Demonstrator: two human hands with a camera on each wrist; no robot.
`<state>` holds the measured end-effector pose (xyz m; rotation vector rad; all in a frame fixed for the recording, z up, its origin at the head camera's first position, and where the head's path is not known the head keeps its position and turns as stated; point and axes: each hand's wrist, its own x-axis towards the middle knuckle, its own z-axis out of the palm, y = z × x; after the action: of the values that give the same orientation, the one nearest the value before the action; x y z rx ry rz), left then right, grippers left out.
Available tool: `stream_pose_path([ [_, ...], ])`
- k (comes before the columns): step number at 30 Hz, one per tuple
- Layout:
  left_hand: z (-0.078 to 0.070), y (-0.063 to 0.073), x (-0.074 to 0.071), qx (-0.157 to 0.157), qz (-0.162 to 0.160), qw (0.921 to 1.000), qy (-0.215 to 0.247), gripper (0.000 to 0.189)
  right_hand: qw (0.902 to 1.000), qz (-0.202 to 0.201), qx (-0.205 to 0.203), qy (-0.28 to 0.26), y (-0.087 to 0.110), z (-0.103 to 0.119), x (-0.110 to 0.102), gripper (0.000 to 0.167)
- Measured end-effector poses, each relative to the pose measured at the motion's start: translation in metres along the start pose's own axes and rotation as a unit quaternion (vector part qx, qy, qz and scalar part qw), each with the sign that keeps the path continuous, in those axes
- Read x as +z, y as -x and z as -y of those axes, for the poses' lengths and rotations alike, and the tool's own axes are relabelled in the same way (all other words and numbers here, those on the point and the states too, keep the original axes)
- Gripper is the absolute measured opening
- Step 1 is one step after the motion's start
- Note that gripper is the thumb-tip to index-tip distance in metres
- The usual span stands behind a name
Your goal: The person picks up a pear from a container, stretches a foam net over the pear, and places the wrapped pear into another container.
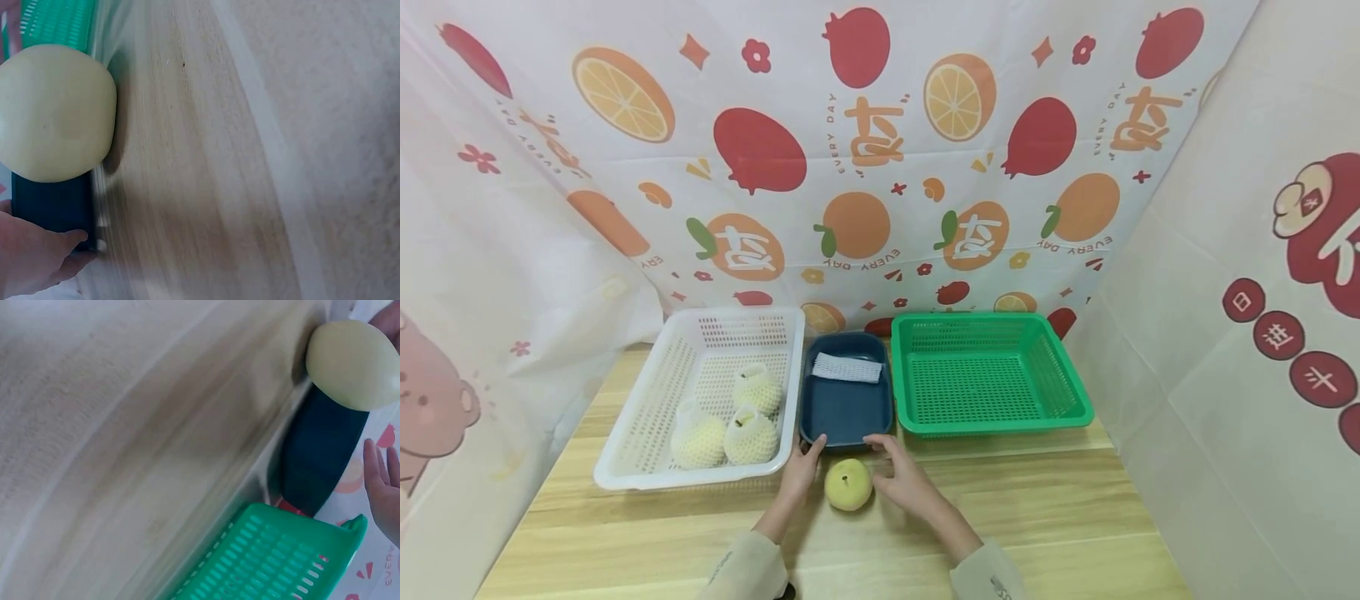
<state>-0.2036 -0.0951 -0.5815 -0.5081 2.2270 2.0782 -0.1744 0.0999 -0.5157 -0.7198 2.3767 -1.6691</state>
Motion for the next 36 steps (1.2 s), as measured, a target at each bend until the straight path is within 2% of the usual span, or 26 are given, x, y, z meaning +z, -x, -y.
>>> stream_pose_path([
  [3, 0.002, 0.0, 0.004, 0.022, 0.002, 0.9996, 0.016, 0.068, 0.9994, -0.027, -0.022, 0.006, -0.003, 0.004, -0.004, 0.046],
  [9, 0.001, 0.002, 0.009, 0.034, -0.009, 0.9993, 0.013, 0.063, 0.9988, -0.044, -0.02, -0.005, -0.013, 0.002, -0.007, 0.04],
  [13, 0.0, 0.004, 0.008, 0.023, -0.017, 0.9996, 0.007, 0.058, 0.9981, -0.062, -0.002, 0.002, -0.025, -0.015, -0.004, 0.039],
  [16, 0.0, 0.006, 0.007, 0.03, -0.019, 0.9993, 0.01, 0.056, 0.9967, -0.077, 0.019, 0.019, -0.039, -0.026, 0.0, 0.037],
  [21, -0.001, 0.01, 0.006, 0.048, -0.018, 0.9987, 0.008, 0.059, 0.9911, -0.103, 0.04, 0.074, -0.066, -0.018, 0.007, 0.03],
  [24, -0.002, 0.01, 0.005, 0.031, -0.013, 0.9994, 0.008, 0.06, 0.9846, -0.116, 0.061, 0.116, -0.084, -0.015, 0.011, 0.029],
  [27, -0.003, 0.009, 0.004, 0.009, -0.008, 0.9999, 0.009, 0.058, 0.9744, -0.115, 0.1, 0.166, -0.102, -0.014, 0.014, 0.032],
  [31, -0.004, 0.008, 0.003, 0.001, -0.007, 1.0, 0.005, 0.057, 0.9561, -0.09, 0.168, 0.223, -0.122, -0.017, 0.018, 0.038],
  [36, -0.002, 0.005, 0.001, 0.011, -0.004, 0.9999, 0.006, 0.056, 0.9366, -0.046, 0.226, 0.264, -0.143, -0.023, 0.022, 0.048],
])
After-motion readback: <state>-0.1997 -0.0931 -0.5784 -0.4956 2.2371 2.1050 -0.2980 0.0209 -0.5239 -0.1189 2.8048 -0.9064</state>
